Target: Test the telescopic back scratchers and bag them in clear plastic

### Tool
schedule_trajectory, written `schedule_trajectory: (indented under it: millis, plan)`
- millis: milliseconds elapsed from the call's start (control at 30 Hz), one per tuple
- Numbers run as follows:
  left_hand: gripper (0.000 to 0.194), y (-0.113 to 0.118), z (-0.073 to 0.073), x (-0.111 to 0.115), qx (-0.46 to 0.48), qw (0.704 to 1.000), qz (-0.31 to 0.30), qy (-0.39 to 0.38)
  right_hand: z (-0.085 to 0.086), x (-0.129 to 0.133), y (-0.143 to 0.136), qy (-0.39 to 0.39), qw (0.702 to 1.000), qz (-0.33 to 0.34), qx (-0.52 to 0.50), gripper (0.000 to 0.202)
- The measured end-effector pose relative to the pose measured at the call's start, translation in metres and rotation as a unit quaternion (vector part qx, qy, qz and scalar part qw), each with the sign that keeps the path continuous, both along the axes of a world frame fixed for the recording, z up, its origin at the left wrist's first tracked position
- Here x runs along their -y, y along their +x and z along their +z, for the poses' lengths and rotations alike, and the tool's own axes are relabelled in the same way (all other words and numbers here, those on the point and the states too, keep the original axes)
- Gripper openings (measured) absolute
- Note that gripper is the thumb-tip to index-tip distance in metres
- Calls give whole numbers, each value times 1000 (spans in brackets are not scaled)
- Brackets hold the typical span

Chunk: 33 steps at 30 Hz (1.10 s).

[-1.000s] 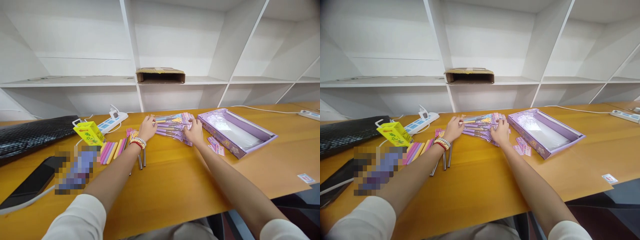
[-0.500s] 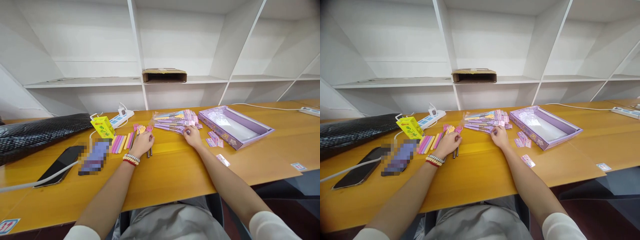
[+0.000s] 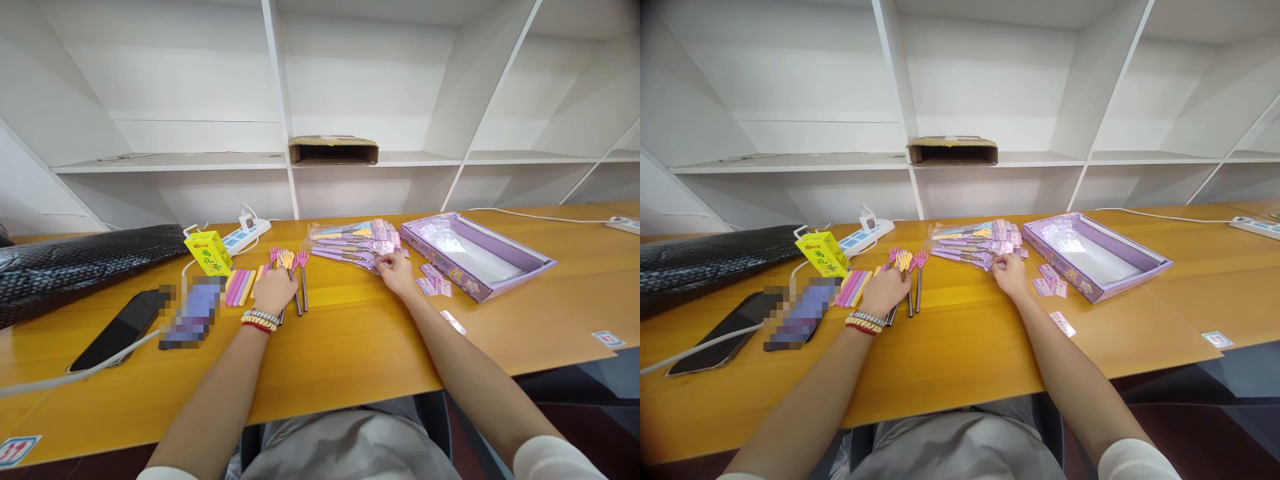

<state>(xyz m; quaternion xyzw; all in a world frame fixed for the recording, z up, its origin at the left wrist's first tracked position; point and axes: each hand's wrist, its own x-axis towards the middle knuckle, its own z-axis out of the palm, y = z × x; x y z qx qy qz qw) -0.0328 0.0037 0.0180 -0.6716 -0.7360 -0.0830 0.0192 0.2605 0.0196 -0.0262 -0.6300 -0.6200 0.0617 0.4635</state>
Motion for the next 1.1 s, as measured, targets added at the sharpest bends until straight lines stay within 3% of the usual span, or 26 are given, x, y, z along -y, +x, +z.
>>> schedule_trajectory:
  millis: [167,400,667,800,967,1033,1100]
  plan:
    - [39,-2,2,1,-8,999,20,32,0,2,-4,-1,1000,15,3,15]
    - [35,-8,4,-1,-11,999,22,-26,0,3,-6,-10,1000,23,-6,15]
    - [35,-6,4,3,-39,999,11,29,2,5,-10,5,999,39,8,15]
    - [37,-7,8,-1,1,999,21,49,4,7,-13,20,999,45,-6,14]
    - [33,11,11,6,201,970,-111,84,13,18,-22,25,994,97,-41,15]
    - [32,26,8,15,250,949,-176,82,15,24,-29,-13,983,169,-69,21]
    - [29,41,3,27,233,932,-265,86,15,30,-38,-80,954,272,-95,29]
